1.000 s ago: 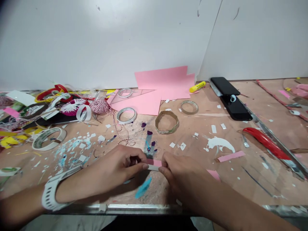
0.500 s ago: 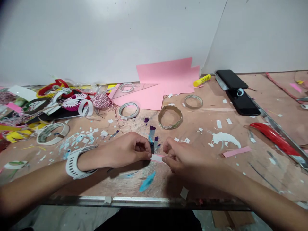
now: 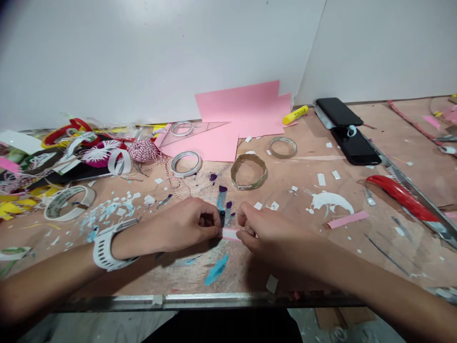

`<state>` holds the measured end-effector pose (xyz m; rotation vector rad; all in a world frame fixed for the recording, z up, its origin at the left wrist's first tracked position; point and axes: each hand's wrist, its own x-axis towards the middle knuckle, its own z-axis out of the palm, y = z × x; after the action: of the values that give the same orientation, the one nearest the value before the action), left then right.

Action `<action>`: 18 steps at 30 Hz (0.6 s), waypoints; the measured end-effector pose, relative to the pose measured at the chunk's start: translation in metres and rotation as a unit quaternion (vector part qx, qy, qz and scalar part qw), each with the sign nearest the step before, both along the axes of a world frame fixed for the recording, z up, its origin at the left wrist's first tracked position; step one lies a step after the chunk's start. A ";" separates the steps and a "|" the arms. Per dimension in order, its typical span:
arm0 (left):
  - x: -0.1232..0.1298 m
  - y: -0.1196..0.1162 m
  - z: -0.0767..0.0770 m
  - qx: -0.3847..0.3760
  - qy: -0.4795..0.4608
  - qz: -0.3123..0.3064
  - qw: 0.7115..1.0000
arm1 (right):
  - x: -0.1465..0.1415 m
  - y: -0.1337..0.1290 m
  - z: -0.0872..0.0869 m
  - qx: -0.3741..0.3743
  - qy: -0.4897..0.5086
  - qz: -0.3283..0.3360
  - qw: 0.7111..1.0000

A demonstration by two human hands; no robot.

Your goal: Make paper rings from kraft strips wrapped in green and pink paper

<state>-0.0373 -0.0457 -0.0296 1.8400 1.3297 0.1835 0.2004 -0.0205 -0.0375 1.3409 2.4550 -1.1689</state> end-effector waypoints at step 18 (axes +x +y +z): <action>-0.004 0.011 0.009 -0.037 0.072 -0.022 0.997 | 0.010 0.006 -0.001 0.057 -0.091 0.010 0.994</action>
<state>-0.0415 -0.0349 -0.0202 1.8466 1.3743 -0.0207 0.2100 -0.0149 -0.0383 1.3825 2.4301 -0.8705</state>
